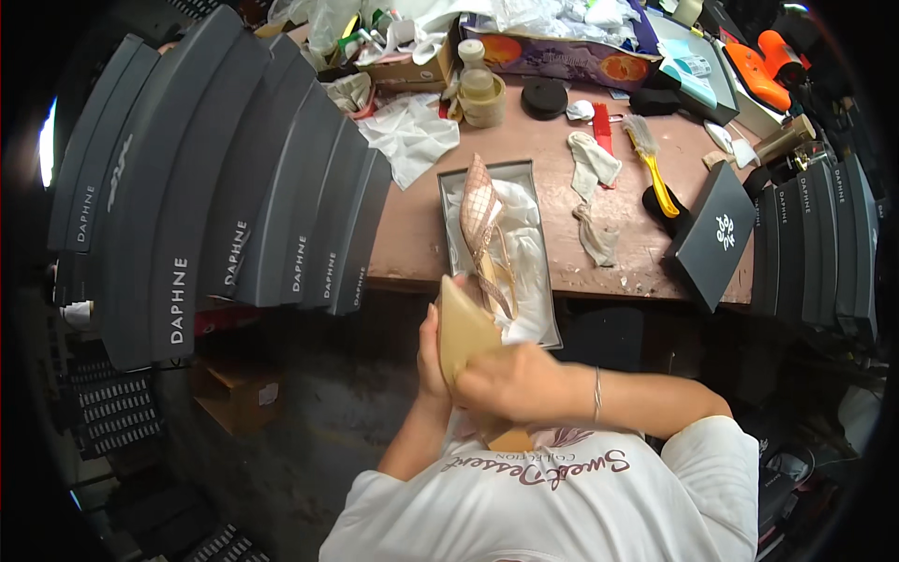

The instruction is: Clean a pair of shoes with a cloth and solvent, then wrap them in tissue paper and place them in a shoe box.

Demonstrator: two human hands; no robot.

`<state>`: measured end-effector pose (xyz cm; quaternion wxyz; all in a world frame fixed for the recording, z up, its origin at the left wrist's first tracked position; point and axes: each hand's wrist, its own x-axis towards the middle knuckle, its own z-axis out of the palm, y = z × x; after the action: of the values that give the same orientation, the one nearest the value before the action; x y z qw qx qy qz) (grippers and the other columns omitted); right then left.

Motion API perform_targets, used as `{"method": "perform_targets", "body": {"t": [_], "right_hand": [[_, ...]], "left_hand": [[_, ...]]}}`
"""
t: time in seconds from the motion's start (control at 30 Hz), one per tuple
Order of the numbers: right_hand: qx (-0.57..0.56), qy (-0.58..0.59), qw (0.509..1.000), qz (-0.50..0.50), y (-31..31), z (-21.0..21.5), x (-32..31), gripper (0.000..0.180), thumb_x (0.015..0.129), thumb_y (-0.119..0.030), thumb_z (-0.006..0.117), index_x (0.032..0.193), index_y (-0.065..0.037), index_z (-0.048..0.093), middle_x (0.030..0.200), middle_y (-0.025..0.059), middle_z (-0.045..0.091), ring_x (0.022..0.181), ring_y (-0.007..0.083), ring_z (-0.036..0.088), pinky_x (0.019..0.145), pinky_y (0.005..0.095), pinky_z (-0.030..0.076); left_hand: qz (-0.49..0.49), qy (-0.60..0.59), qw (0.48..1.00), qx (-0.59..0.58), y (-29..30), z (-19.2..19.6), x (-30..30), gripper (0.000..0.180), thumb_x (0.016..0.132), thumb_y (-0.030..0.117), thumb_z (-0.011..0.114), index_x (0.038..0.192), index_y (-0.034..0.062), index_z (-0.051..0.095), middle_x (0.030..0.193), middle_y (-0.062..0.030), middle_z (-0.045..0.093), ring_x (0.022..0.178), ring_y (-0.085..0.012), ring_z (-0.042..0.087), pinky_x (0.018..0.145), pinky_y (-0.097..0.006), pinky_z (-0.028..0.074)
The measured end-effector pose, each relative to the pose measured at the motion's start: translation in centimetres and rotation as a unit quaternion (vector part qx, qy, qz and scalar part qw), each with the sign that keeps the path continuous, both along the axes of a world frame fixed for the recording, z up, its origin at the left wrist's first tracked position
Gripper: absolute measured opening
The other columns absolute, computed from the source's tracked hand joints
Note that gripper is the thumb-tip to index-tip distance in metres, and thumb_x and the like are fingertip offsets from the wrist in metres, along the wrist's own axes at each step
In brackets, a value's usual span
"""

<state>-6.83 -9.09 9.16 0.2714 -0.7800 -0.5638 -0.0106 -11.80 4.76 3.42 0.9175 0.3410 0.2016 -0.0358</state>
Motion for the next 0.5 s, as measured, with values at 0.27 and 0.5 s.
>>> {"method": "perform_targets", "body": {"t": [0.27,0.5], "right_hand": [[0.063,-0.010,0.997,0.034,-0.1,-1.9,0.3,0.018,0.072,-0.019,0.061,0.083,-0.006,0.054,0.061,0.0048,0.057,0.051,0.0192,0.062,0.039,0.0357,0.046],[0.080,0.002,0.997,-0.004,-0.5,-2.9,1.6,0.018,0.072,-0.017,0.061,0.078,-0.008,0.047,0.064,0.0042,0.051,0.052,0.0195,0.060,0.037,0.0357,0.045]], "left_hand": [[-0.030,-0.072,0.996,-0.048,0.8,-1.2,0.2,0.056,0.099,0.046,0.028,0.142,0.0099,0.033,0.110,-0.0133,0.060,0.097,-0.0235,0.062,0.083,-0.038,0.051],[-0.025,-0.019,1.000,-0.002,0.2,0.1,0.2,0.058,0.099,0.047,0.029,0.142,0.0093,0.031,0.105,-0.0115,0.061,0.092,-0.0206,0.062,0.080,-0.034,0.052]]}}
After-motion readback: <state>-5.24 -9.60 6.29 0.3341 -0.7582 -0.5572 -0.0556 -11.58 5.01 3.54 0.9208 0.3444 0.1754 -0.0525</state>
